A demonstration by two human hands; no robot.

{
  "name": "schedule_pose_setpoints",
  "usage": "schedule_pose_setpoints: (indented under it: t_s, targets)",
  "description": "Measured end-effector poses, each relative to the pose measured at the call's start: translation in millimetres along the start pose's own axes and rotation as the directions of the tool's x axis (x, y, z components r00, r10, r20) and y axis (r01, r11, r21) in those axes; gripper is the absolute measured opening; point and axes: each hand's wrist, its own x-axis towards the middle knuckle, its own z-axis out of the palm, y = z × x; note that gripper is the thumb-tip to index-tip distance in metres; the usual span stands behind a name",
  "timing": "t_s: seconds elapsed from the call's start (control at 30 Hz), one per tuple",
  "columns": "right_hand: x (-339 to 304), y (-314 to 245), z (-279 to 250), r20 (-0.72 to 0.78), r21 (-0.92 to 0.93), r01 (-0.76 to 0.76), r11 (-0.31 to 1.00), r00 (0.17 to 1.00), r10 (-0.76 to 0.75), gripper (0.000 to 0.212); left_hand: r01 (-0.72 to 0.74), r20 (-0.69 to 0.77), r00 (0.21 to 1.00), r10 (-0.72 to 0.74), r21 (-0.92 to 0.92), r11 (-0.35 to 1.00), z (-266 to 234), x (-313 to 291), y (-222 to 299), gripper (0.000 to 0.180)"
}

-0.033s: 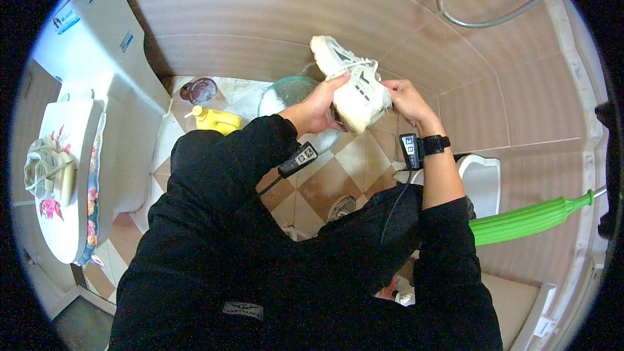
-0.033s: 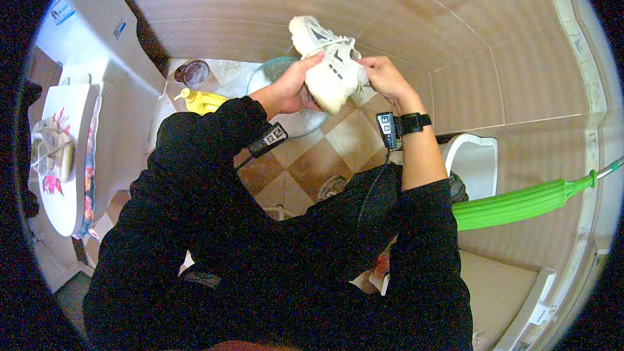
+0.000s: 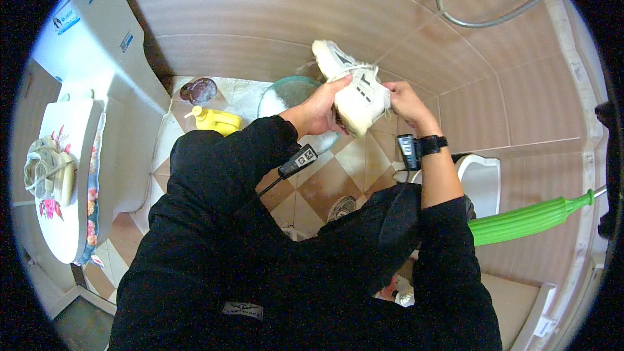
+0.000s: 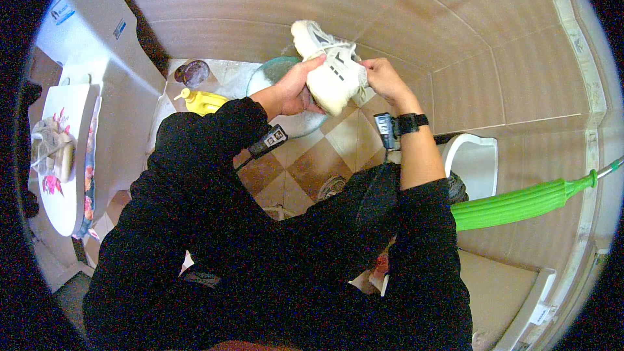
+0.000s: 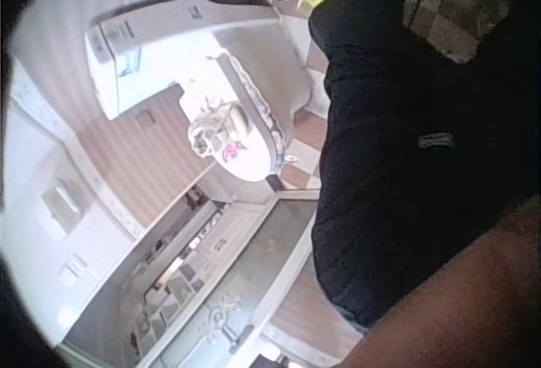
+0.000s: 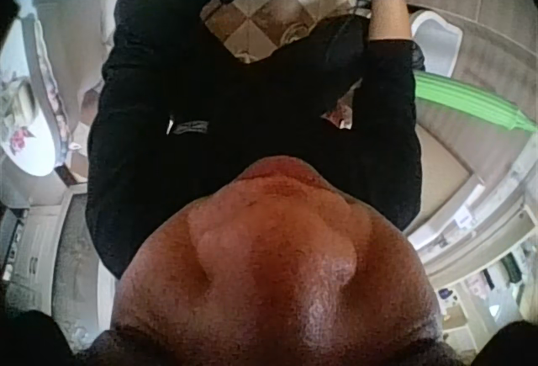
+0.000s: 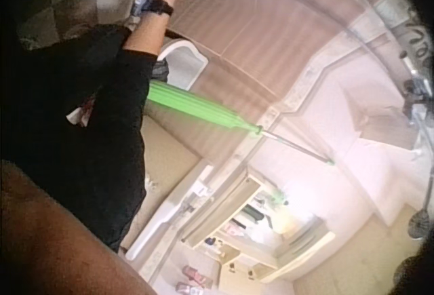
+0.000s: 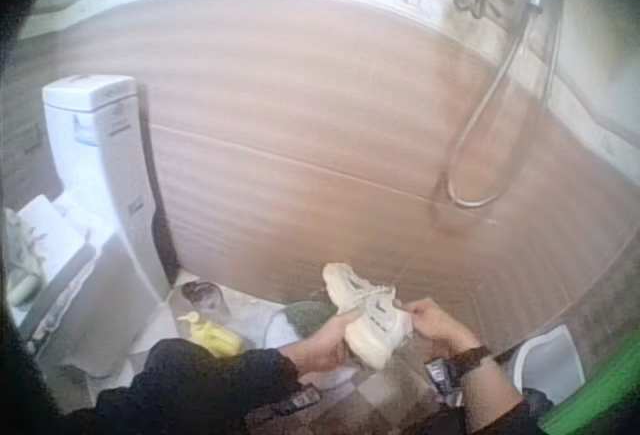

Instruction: The person scrubs a white sneaker with a red brush over a basin of soapy water. They repeatedly dip the brush, scrub the upper and sole, and rinse the shoe under a shower head.

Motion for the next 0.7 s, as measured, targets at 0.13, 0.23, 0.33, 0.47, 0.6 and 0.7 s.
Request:
schedule_pose_setpoints:
  t_s: [0.13, 0.23, 0.33, 0.47, 0.6, 0.7]
  targets:
    - [6.5, 8.5, 3.8, 0.052, 0.301, 0.12, 0.946, 0.989, -0.141, 0.025, 0.142, 0.01, 0.99, -0.143, 0.044, 0.989, 6.4, -3.2, -2.9, 0.058]
    - [4.0, 15.1, 1.6, 0.059, 0.506, 0.134, 0.852, 0.98, -0.189, 0.026, -0.02, 0.06, 0.998, 0.017, 0.049, 0.999, 4.2, -8.1, 7.6, 0.059]
    - [3.6, 15.6, -2.6, 0.022, 0.167, 0.014, 0.986, 1.0, -0.018, 0.027, -0.002, 0.031, 1.0, 0.001, 0.022, 1.0, 3.2, -7.1, 11.8, 0.057]
    - [9.8, 12.7, 0.8, 0.011, 0.173, 0.119, 0.978, 0.992, -0.123, 0.026, 0.079, -0.012, 0.997, -0.079, 0.056, 0.995, 9.2, -3.0, -7.9, 0.056]
    - [11.4, 9.8, 0.2, 0.02, 0.358, 0.12, 0.926, 0.99, -0.137, 0.028, -0.013, 0.033, 0.999, 0.01, 0.101, 0.995, 3.1, -8.1, 2.4, 0.058]
    - [3.1, 5.3, -12.4, 0.085, 0.18, -0.034, 0.983, 0.996, 0.018, 0.027, -0.064, 0.023, 0.998, 0.063, 0.057, 0.996, 5.3, -15.3, 16.8, 0.06]
